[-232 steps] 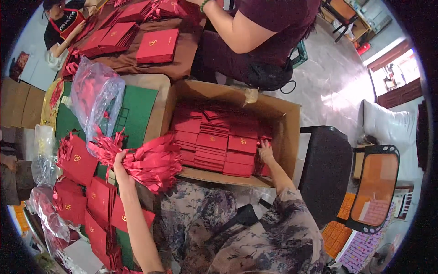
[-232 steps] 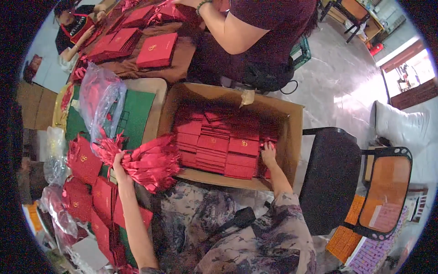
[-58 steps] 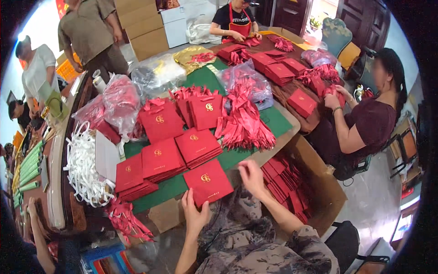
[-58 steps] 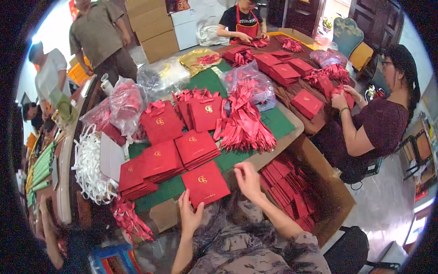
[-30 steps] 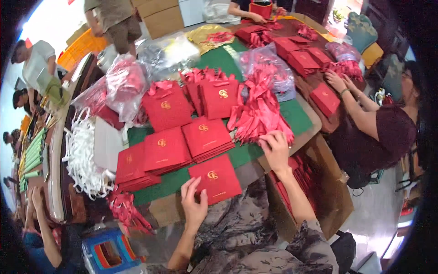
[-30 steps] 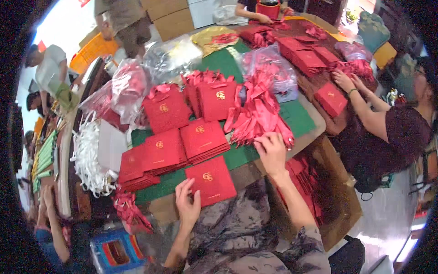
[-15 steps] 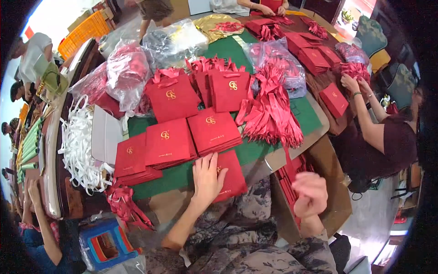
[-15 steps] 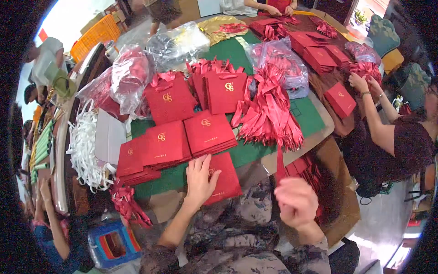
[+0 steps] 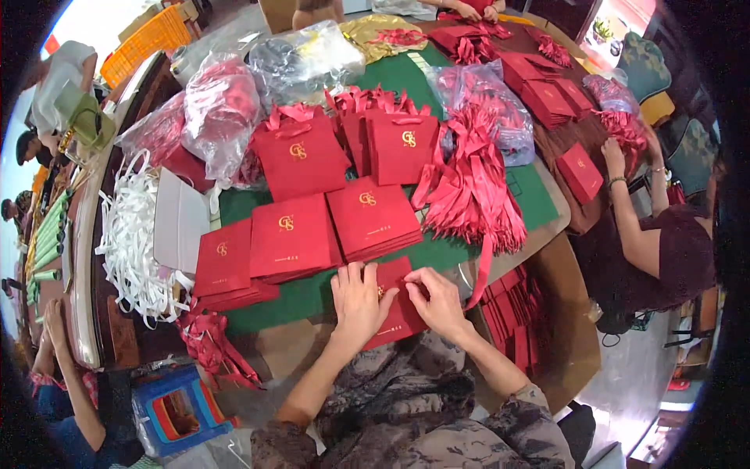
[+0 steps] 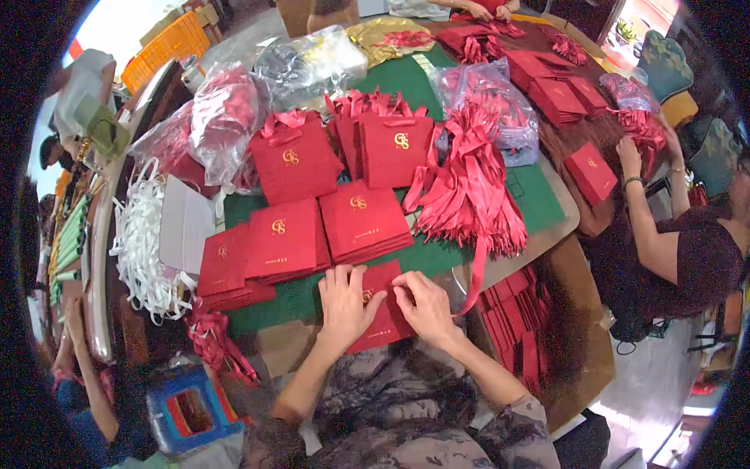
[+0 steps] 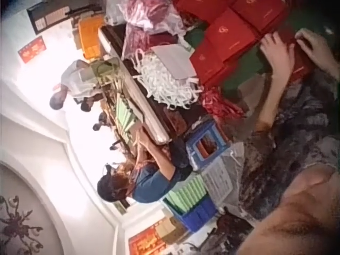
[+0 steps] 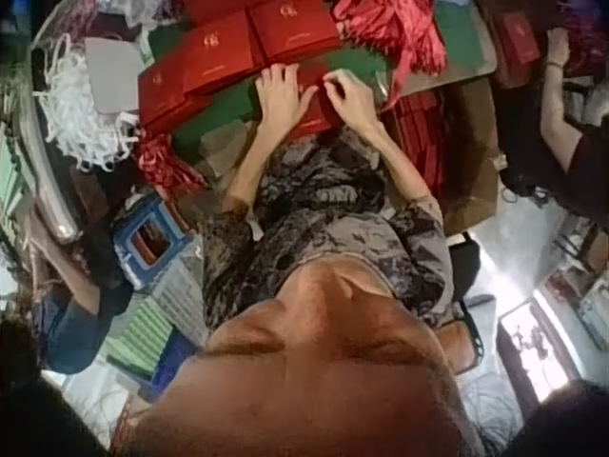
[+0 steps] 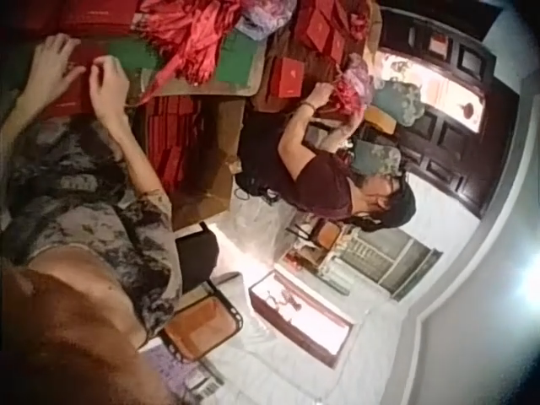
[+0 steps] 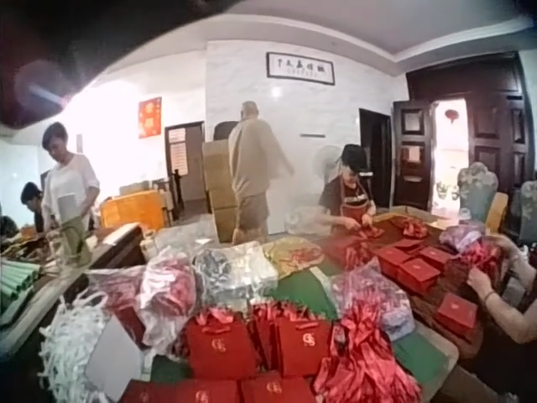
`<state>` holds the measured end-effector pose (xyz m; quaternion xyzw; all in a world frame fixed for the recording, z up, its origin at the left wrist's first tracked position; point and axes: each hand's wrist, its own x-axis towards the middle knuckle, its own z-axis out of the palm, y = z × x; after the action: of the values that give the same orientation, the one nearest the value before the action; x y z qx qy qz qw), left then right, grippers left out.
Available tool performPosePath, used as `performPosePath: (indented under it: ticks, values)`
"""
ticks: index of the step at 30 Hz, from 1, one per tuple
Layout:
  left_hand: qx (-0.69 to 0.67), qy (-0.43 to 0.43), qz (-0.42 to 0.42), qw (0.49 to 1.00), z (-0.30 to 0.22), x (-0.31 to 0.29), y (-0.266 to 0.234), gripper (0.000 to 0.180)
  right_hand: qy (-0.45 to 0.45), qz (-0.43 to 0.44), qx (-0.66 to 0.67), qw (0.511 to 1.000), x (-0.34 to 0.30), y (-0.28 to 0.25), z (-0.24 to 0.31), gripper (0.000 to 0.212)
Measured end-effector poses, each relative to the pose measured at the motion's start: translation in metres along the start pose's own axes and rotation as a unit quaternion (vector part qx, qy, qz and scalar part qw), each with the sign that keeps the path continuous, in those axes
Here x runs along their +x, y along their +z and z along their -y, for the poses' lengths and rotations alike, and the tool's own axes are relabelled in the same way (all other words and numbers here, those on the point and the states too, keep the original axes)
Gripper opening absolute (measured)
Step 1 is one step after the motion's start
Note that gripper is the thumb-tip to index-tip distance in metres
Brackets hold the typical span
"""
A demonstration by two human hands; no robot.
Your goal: The person assembles gift pouches by threading ribbon handles through them, unpacks and unties a bundle of ribbons from a plastic bag, and attaches ribbon handles onto the pouches by hand.
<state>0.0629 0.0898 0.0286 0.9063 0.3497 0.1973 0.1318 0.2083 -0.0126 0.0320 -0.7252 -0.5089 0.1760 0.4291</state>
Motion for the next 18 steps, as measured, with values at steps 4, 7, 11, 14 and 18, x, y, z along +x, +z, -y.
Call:
performPosePath:
  ticks: [4, 7, 11, 14, 18]
  values:
    - [-0.01, 0.0, -0.014, 1.0, 0.002, 0.002, -0.002, 0.055, -0.022, -0.006, -0.015, 1.0, -0.003, 0.002, -0.003, 0.011]
    - [-0.028, -0.012, -0.016, 0.999, 0.001, 0.004, -0.006, 0.055, -0.003, 0.0, -0.012, 1.0, -0.003, 0.002, 0.001, 0.011]
    - [-0.055, -0.028, 0.003, 0.998, -0.006, 0.007, -0.015, 0.055, 0.013, -0.031, 0.005, 0.999, 0.002, 0.006, 0.002, 0.013]
    - [-0.111, -0.031, 0.015, 0.993, -0.003, 0.007, -0.016, 0.047, 0.035, -0.046, 0.019, 0.998, 0.004, 0.006, 0.007, 0.013]
    - [-0.153, -0.044, 0.005, 0.987, -0.001, 0.009, -0.017, 0.036, 0.027, -0.048, 0.022, 0.998, 0.008, 0.006, 0.013, 0.011]
